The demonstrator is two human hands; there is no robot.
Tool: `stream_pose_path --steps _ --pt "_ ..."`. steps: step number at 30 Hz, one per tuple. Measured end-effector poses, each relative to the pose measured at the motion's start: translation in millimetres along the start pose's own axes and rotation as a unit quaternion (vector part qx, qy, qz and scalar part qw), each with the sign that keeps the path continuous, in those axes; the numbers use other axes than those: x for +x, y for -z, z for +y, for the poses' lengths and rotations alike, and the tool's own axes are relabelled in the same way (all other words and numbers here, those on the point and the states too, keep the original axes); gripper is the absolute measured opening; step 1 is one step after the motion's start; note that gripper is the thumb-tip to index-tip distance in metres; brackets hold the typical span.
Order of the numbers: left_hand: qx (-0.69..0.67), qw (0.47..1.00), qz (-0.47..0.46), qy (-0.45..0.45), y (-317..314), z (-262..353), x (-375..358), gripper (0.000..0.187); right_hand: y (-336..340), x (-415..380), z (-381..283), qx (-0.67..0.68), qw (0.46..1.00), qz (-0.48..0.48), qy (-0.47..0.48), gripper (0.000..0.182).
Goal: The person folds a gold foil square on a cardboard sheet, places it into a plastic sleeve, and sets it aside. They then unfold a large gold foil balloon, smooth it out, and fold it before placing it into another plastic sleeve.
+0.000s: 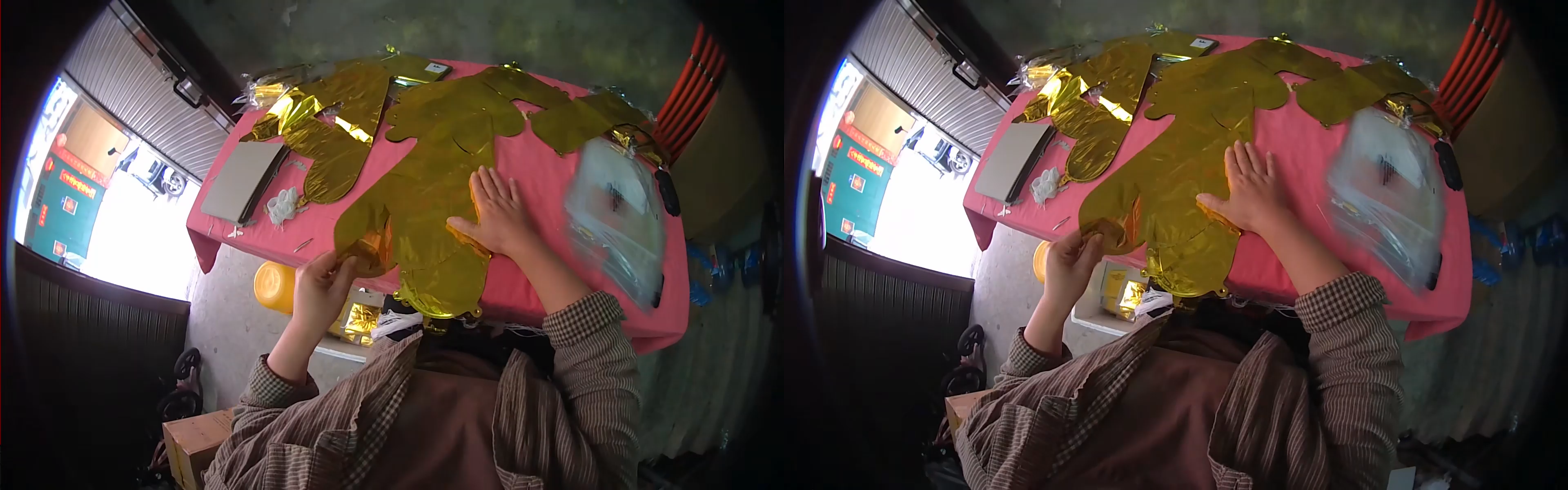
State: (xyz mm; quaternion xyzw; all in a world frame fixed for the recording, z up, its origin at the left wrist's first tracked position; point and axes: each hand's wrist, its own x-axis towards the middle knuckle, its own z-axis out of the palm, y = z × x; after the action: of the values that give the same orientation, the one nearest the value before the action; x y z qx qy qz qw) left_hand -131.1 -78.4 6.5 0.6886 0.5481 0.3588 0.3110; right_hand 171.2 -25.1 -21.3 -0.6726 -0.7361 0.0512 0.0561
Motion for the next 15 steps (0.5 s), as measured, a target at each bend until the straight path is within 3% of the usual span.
stream_pose_path --steps 3,9,10,15 --pt "0.043 0.994 -0.038 -0.091 0 52 3 0.007 -7 2 3 0.012 1.000 0.010 0.002 0.098" --pt "0.132 0.947 -0.158 -0.245 -22 55 9 0.012 -2 2 1 0.025 1.000 -0.009 -0.001 0.100" --pt "0.137 0.949 -0.183 -0.215 -24 65 9 0.015 -2 3 1 0.027 0.999 -0.020 -0.002 0.100" --pt "0.185 0.925 -0.220 -0.250 -34 68 17 0.016 -6 2 3 0.032 0.999 0.004 0.007 0.098"
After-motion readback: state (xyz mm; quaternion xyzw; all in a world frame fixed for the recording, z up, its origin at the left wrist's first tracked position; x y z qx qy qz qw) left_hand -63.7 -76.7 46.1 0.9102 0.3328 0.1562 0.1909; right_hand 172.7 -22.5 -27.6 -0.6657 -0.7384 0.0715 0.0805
